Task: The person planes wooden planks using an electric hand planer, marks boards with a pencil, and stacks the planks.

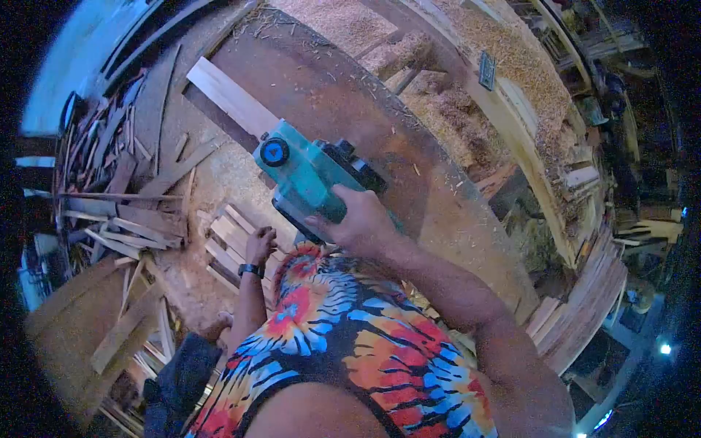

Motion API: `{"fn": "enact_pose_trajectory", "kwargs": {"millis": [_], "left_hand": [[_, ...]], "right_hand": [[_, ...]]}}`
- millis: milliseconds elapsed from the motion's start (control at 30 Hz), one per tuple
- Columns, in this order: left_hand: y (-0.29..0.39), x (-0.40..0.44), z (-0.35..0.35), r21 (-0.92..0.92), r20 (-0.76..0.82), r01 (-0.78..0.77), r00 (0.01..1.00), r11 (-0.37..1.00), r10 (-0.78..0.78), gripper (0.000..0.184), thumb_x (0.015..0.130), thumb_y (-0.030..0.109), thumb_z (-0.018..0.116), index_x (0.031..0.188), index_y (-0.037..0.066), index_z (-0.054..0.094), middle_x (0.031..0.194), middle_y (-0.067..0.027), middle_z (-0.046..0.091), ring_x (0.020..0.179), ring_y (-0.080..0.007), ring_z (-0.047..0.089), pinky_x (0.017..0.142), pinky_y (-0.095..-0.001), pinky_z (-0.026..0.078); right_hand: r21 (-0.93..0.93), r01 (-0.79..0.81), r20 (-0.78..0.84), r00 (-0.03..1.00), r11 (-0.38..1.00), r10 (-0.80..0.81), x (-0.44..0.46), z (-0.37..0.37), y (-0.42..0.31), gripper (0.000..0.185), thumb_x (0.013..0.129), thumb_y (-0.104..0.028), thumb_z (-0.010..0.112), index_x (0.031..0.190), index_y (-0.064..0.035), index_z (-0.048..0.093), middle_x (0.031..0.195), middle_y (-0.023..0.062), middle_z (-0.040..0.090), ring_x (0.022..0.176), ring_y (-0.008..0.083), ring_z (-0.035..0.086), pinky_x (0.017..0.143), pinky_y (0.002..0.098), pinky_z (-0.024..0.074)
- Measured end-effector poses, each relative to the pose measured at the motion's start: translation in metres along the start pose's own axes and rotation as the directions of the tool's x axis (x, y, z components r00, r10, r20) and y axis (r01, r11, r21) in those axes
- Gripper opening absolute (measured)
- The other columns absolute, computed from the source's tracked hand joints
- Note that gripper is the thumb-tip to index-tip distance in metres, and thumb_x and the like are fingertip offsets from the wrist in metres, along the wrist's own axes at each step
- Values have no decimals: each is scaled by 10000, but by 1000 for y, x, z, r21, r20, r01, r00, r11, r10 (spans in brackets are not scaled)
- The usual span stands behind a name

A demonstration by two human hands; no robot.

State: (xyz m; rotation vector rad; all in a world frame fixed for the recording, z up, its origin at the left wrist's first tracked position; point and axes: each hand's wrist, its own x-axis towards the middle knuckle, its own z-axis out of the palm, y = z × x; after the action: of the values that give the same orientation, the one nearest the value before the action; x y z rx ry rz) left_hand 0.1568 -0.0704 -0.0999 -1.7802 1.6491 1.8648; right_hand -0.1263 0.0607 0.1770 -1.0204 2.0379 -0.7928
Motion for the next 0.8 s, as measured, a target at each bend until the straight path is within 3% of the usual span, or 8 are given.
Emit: {"fn": "enact_pose_trajectory", "kwargs": {"millis": [133, 233, 333, 433, 467, 567, 667, 800], "left_hand": [[6, 10, -3, -42, 11, 22, 1000, 999, -22, 428, 904, 273, 692, 1194, -36, 633, 969, -105, 695, 672, -166, 648, 570, -296, 551], [17, 7, -3, -21, 21, -13, 1000, 1000, 13, 430, 903, 296, 700, 1175, -30, 637, 937, -92, 679, 671, -171, 645, 560, -289, 543], [19, 10, -5, -33, 39, -19, 999, 999, 20, 417, 908, 311, 697, 1150, -23, 641, 919, -82, 666, 694, -172, 645, 570, -291, 534], [23, 14, -6, -79, 57, -40, 997, 996, 45, 420, 914, 314, 690, 1159, -23, 640, 922, -85, 670, 700, -170, 643, 574, -295, 531], [25, 14, -7, -31, 41, -32, 999, 999, 33, 458, 908, 292, 680, 1216, -43, 627, 1016, -149, 706, 714, -193, 671, 608, -317, 556], [31, 13, -7, -70, 34, 7, 999, 998, -5, 474, 905, 296, 684, 1234, -40, 623, 1037, -148, 703, 720, -193, 669, 612, -318, 555], [18, 24, -8, -120, 25, -5, 1000, 993, 9, 411, 912, 284, 696, 1177, -24, 637, 937, -85, 676, 680, -167, 638, 566, -279, 525], [16, 31, -12, -106, 39, 6, 999, 994, -2, 445, 907, 296, 696, 1204, -29, 630, 961, -100, 679, 681, -173, 643, 579, -286, 532]], "right_hand": [[47, -101, 52, 994, 994, 98, 15, -2, -15, 494, 837, -366, 786, 1129, 13, 662, 938, 215, 709, 887, 307, 723, 760, 401, 546], [58, -29, -3, 1000, 998, 29, 28, 1, -22, 547, 810, -445, 771, 1055, 30, 656, 890, 276, 687, 871, 432, 692, 784, 480, 550], [37, -81, 0, 997, 996, 81, 42, 5, -29, 546, 804, -432, 778, 1064, 33, 658, 898, 275, 689, 884, 424, 695, 792, 479, 552], [73, 29, -95, 995, 997, -22, 59, 17, -27, 543, 802, -439, 776, 1053, 30, 666, 907, 271, 692, 890, 420, 697, 796, 478, 553], [82, 25, -83, 996, 996, -18, 63, 18, -30, 545, 801, -443, 776, 1051, 29, 668, 911, 271, 693, 890, 421, 696, 797, 478, 554], [71, 22, -63, 998, 997, -18, 75, 16, -39, 542, 799, -449, 774, 1043, 24, 676, 919, 273, 693, 889, 424, 694, 798, 479, 555], [28, 33, -69, 997, 999, -31, 85, 16, -46, 524, 800, -444, 771, 1027, 20, 682, 920, 275, 693, 894, 423, 692, 802, 479, 555], [35, 32, -77, 997, 999, -29, 101, 20, -52, 497, 808, -429, 762, 1014, 17, 684, 922, 269, 696, 915, 416, 690, 825, 475, 552]]}}
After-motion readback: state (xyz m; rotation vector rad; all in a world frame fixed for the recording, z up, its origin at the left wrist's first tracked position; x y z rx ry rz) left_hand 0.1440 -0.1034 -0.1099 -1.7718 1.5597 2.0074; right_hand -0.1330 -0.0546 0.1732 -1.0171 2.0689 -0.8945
